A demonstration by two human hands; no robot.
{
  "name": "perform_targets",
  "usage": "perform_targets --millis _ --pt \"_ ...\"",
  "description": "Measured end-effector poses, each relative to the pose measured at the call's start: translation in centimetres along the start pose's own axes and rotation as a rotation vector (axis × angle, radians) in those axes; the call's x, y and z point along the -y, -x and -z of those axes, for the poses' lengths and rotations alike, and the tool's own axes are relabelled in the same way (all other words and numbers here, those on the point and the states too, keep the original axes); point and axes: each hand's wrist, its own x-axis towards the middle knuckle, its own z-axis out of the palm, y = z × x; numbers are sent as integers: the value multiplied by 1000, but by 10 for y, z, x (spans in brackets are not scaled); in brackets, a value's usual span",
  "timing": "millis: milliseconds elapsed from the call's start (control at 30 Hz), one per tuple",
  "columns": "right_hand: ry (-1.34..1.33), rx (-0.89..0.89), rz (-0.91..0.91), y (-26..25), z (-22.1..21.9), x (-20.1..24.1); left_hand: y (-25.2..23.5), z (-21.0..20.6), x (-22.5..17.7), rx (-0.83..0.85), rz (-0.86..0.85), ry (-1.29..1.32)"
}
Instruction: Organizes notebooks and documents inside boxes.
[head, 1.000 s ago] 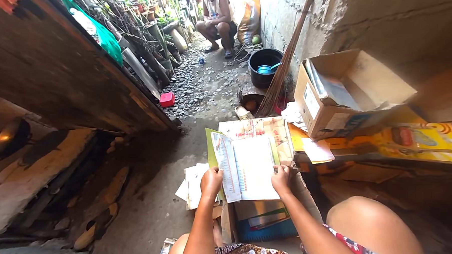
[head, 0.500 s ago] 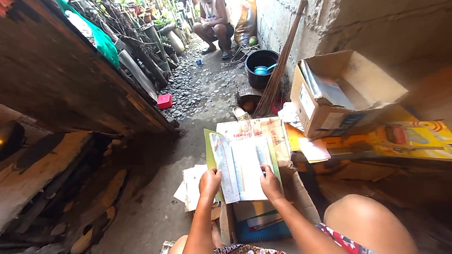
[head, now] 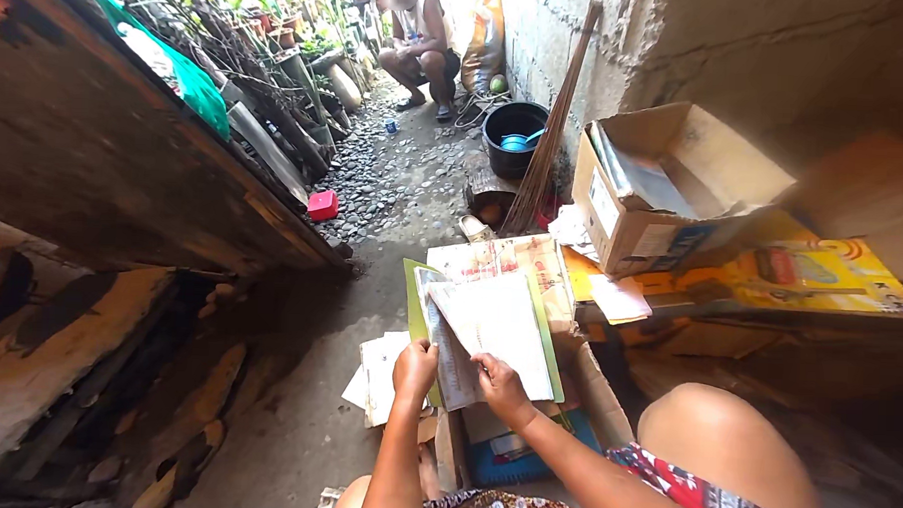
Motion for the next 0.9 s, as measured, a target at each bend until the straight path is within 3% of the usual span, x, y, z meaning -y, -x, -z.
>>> perform_targets --millis 433,700,900 --pt "-9 9 45 -2 -2 -10 -6 7 15 -12 51 -23" --pt "-11 -119 -189 -25 25 -24 -11 11 27 -25 65 -21" --pt "43 -101 -380 -31 37 -31 -11 11 24 -23 72 -25"
